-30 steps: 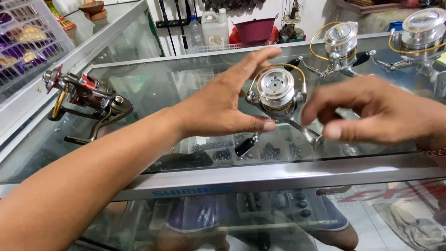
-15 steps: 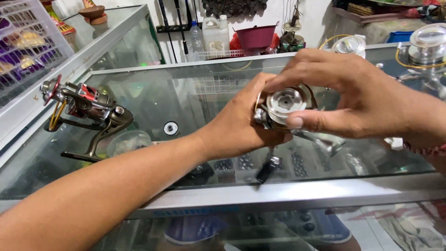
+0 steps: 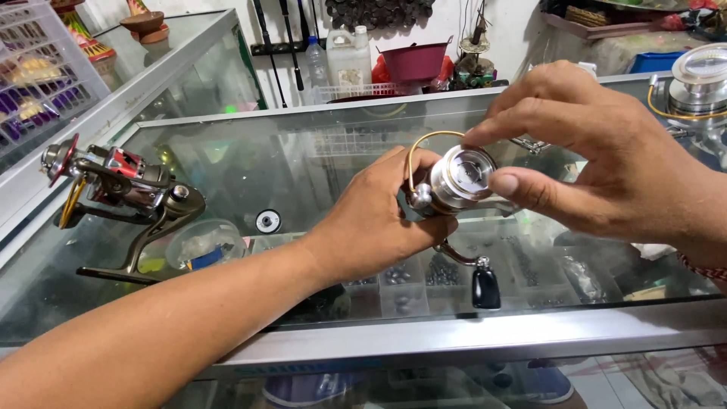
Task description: Disassembling, cleaning, and reassembling various spinning fishing reels on a glass display counter.
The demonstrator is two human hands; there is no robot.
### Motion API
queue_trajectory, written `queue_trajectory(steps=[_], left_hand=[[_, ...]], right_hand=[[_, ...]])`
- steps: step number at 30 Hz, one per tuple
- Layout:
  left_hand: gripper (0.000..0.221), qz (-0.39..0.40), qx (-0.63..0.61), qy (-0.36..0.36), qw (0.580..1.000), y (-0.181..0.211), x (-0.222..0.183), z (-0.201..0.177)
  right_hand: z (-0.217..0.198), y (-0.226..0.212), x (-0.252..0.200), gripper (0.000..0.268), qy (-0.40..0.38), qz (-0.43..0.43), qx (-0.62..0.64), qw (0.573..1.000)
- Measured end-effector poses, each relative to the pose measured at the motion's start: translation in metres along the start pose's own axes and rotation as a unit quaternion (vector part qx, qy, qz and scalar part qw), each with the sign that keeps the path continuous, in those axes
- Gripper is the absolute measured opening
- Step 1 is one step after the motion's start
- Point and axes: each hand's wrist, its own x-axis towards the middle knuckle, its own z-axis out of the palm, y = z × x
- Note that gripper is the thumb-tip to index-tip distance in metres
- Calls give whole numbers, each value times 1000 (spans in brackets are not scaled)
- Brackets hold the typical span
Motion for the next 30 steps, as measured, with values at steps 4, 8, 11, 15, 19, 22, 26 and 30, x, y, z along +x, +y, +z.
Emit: queue_trajectory(steps=[4,8,11,15,19,22,26,30], left_hand=[[41,-22,-37,-39,998,7,0,-4],[38,-62,-65,-53,995,10,-1,-5],[42,-59,-81,-67,993,11,-1,-6],[39,-72,-90,-89,989,11,1,-6],[49,-34,-40,-80,995,6,2,-6],[43,-53,-94,-95,990,9,3,-6],[41,-45,-73,-86,993,6,4,-5],[43,-45,-50,-86,994,4,4,-4]], right_hand=[[9,10,-5,47,-13,-66,36,997],[9,7,-5,45,-72,-31,-1,997],[5,10,-4,39,-36,-26,-6,999],[5,6,-3,58,-60,-40,38,997],[10,2,-3,54,-95,-36,19,995],[6,5,-5,42,29,-23,-72,997],[9,4,-4,45,14,-47,-7,999],[15,-3,-3,58,-55,-4,28,998]])
